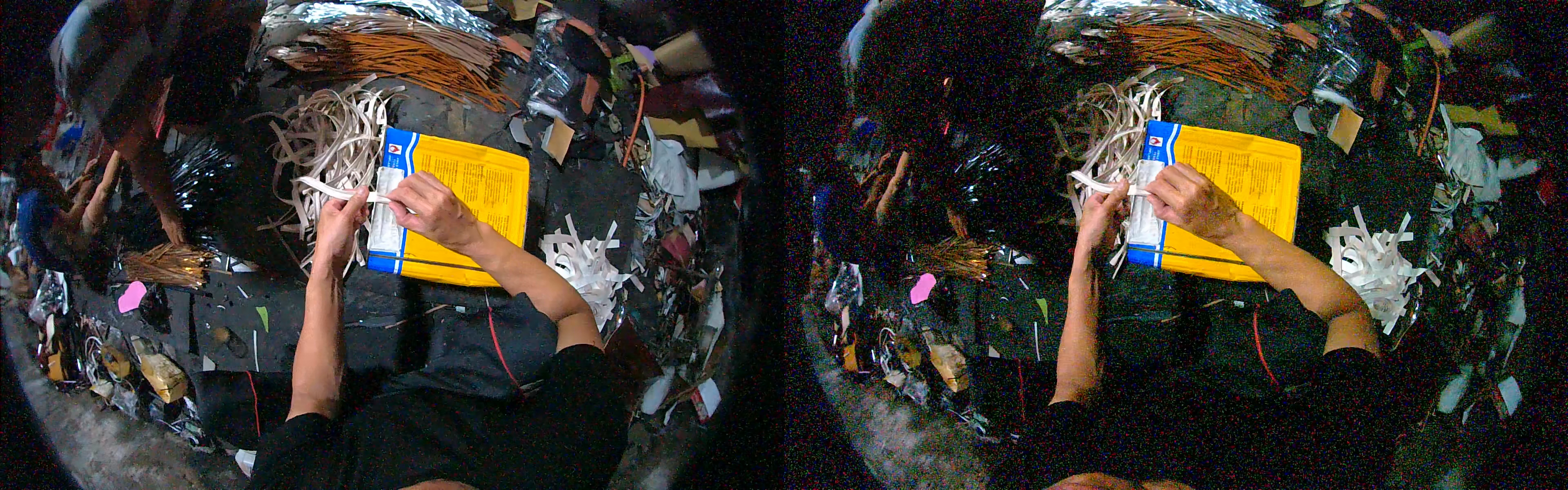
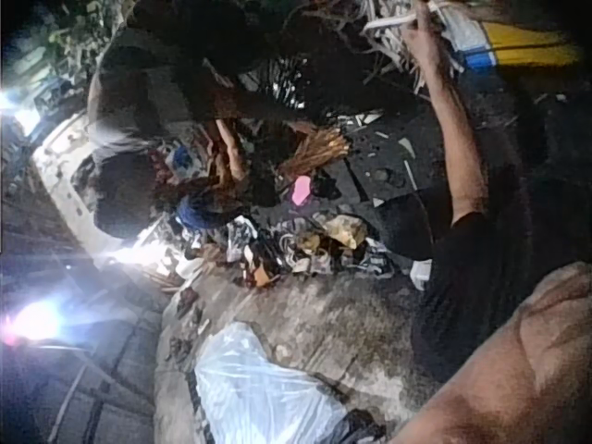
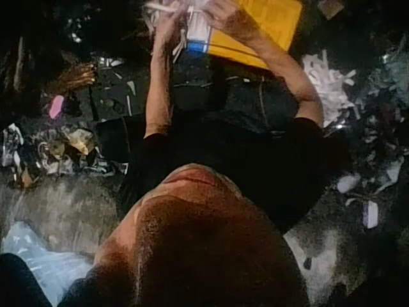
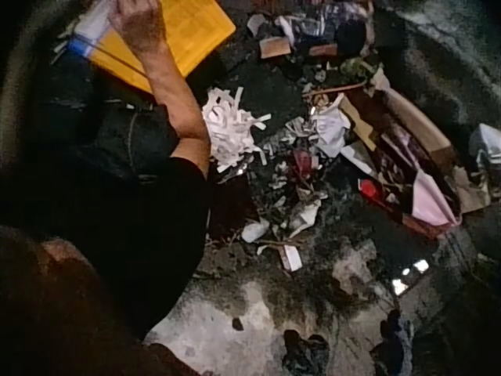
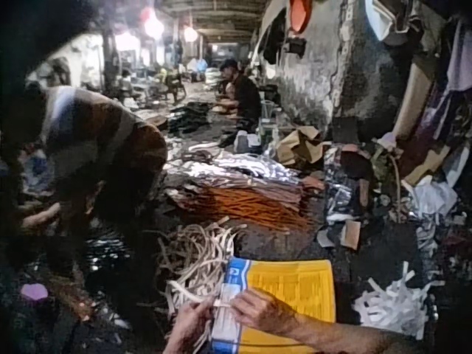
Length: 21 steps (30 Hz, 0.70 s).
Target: The person sits on the floor and repeatedly picks up white strips, folds or aligns them, and places them into a yellow and blue box. The person also briefly handles a plastic bag and a small white object before returning to the strips.
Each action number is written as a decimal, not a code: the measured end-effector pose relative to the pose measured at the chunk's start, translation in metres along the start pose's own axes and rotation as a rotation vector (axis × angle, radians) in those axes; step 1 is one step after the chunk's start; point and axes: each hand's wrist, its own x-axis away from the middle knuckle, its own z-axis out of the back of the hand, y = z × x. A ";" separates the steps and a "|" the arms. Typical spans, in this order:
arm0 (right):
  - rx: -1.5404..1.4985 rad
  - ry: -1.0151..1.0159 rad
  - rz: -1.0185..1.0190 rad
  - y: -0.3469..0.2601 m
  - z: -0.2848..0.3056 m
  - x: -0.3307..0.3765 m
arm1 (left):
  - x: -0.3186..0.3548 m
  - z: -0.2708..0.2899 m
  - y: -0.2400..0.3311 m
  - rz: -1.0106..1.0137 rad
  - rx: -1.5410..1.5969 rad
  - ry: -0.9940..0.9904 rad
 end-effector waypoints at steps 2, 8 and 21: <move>-0.002 -0.007 0.000 0.000 -0.001 -0.003 | -0.002 0.008 -0.003 0.011 -0.013 -0.008; -0.011 0.015 -0.003 0.001 -0.002 0.002 | -0.001 0.005 -0.001 -0.062 -0.121 0.049; -0.066 -0.026 -0.070 0.001 0.008 0.002 | 0.001 0.013 0.005 0.019 -0.046 0.038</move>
